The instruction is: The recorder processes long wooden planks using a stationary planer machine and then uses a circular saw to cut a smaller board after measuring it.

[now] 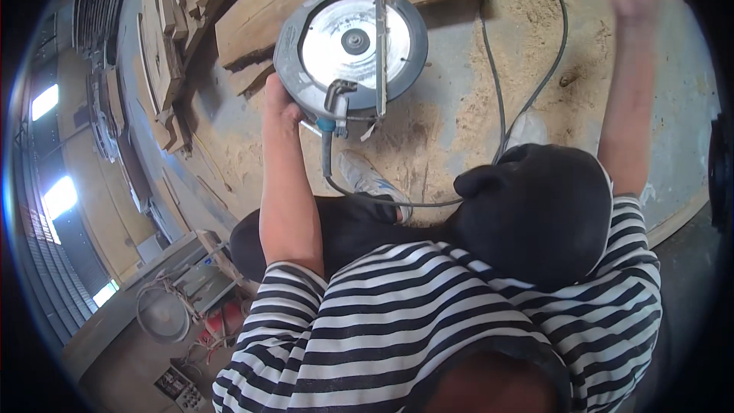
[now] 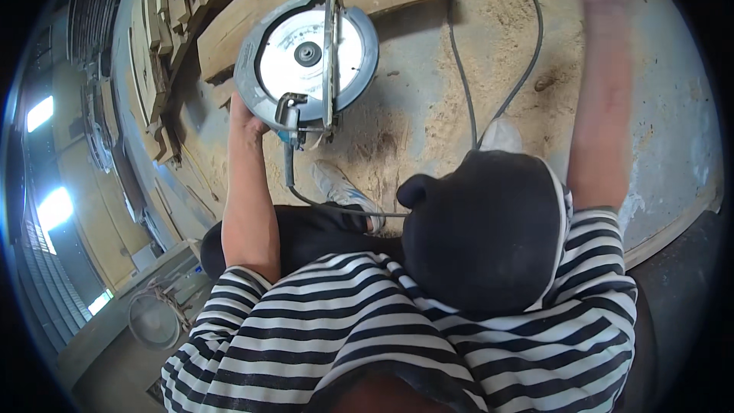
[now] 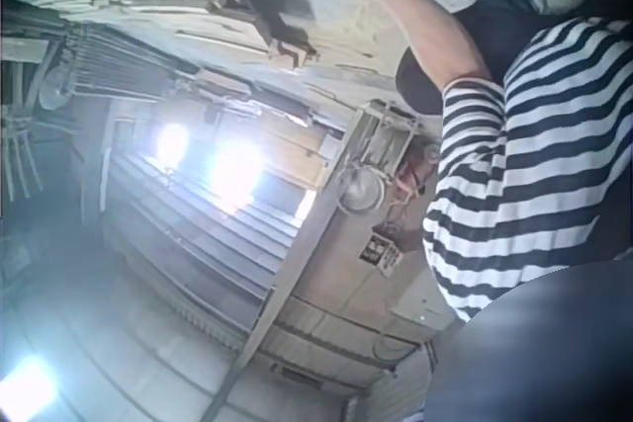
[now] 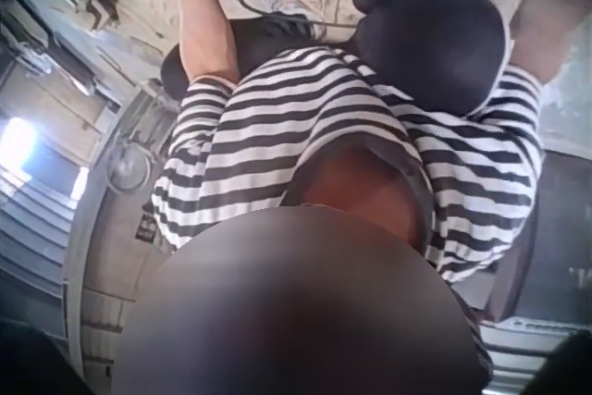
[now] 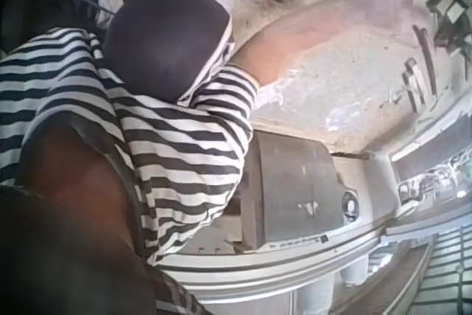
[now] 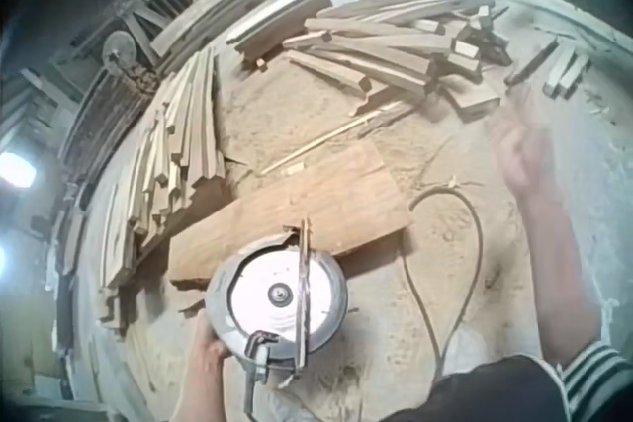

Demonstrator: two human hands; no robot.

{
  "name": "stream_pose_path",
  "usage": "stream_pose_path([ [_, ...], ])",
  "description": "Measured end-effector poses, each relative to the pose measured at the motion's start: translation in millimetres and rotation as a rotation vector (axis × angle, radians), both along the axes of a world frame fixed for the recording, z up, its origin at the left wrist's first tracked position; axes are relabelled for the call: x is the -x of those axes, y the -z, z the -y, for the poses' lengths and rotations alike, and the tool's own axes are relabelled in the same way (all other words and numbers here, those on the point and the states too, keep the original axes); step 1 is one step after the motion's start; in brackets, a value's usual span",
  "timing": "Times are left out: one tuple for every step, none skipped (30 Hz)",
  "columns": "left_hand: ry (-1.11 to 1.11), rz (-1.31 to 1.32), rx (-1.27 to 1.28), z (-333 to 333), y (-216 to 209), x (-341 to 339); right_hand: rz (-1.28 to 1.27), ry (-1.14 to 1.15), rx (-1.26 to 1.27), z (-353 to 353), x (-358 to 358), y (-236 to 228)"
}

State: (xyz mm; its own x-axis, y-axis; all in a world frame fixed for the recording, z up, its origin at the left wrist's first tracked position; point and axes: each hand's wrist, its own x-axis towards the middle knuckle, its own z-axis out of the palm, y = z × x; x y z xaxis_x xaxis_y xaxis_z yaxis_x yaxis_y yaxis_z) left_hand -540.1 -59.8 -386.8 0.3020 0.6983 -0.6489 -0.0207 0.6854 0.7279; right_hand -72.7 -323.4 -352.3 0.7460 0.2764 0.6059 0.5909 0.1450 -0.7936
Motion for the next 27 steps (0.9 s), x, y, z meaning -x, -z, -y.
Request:
stream_pose_path([
  [0.036, 0.019, -0.003, 0.0, -0.9, -0.7, -0.117, -0.070, 0.097, 4.5, 15.1, 25.8],
  [0.038, 0.036, 0.032, 0.7, -3.3, -1.3, -0.219, -0.148, 0.203, 8.1, 37.3, 49.7],
  [0.036, 0.031, 0.041, 2.8, -6.9, -2.4, -0.260, -0.267, 0.309, 9.6, 71.2, 73.4],
  [0.013, 0.015, 0.040, 3.9, -11.6, -6.0, -0.040, -0.283, 0.442, 13.4, 92.3, 87.2],
  [0.032, 0.026, 0.007, 7.5, -17.9, -9.8, 0.115, -0.242, 0.438, 14.1, 121.8, 97.0],
  [0.025, -0.020, -0.035, 13.7, -23.7, -15.4, 0.445, -0.254, 0.317, 6.0, 133.9, 100.6],
  [0.125, 0.010, -0.085, 20.6, -31.3, -21.7, 0.442, -0.353, 0.216, 4.1, 142.4, 97.7],
  [0.182, -0.043, -0.121, 29.7, -39.5, -27.6, 0.422, -0.483, 0.216, 1.5, 159.0, 92.4],
  [0.256, 0.016, -0.191, 40.7, -45.1, -36.5, 0.417, -0.475, 0.108, -1.5, 169.7, 84.0],
  [0.303, 0.057, -0.265, 53.1, -50.1, -44.6, 0.438, -0.530, 0.115, -3.2, 177.1, 75.1],
  [0.295, 0.000, -0.257, 63.9, -56.3, -51.6, 0.400, -0.482, 0.061, -1.2, 182.9, 67.9],
  [0.278, -0.082, -0.281, 75.8, -59.5, -59.4, 0.453, -0.569, 0.064, 1.7, 188.0, 63.7],
  [0.278, -0.102, -0.328, 86.8, -62.1, -66.5, 0.538, -0.676, 0.072, 7.5, 194.6, 62.3],
  [0.314, -0.156, -0.364, 94.6, -64.7, -73.3, 0.498, -0.658, 0.078, 14.9, 200.9, 64.3],
  [0.316, -0.165, -0.346, 102.1, -66.2, -79.3, 0.509, -0.690, 0.071, 23.6, 206.9, 69.0],
  [0.315, -0.220, -0.389, 109.9, -66.9, -84.3, 0.535, -0.750, 0.111, 33.7, 213.5, 75.0],
  [0.319, -0.259, -0.442, 117.3, -67.0, -88.8, 0.547, -0.725, 0.121, 43.7, 218.2, 82.0],
  [0.327, -0.274, -0.413, 123.5, -66.7, -92.9, 0.523, -0.710, 0.127, 53.0, 223.5, 88.4],
  [0.297, -0.264, -0.433, 128.8, -66.3, -96.7, 0.535, -0.707, 0.114, 60.4, 227.4, 94.3],
  [0.266, -0.258, -0.456, 133.4, -66.3, -99.6, 0.587, -0.718, 0.100, 65.7, 229.8, 99.7],
  [0.226, -0.263, -0.482, 136.9, -66.8, -101.8, 0.537, -0.702, 0.103, 69.5, 231.2, 103.8],
  [0.239, -0.259, -0.475, 140.3, -66.4, -104.4, 0.583, -0.702, 0.151, 70.3, 231.4, 107.7],
  [0.239, -0.274, -0.500, 142.9, -65.9, -106.6, 0.647, -0.706, 0.204, 70.8, 230.9, 110.6],
  [0.250, -0.291, -0.519, 143.6, -66.1, -108.3, 0.617, -0.704, 0.197, 69.2, 231.0, 113.0],
  [0.244, -0.296, -0.522, 143.7, -66.0, -109.9, 0.594, -0.706, 0.157, 67.4, 230.0, 115.3],
  [0.249, -0.292, -0.537, 143.6, -66.4, -110.4, 0.594, -0.742, 0.156, 67.2, 229.9, 116.9],
  [0.253, -0.282, -0.554, 142.7, -66.3, -111.4, 0.590, -0.717, 0.110, 66.2, 229.4, 118.7],
])
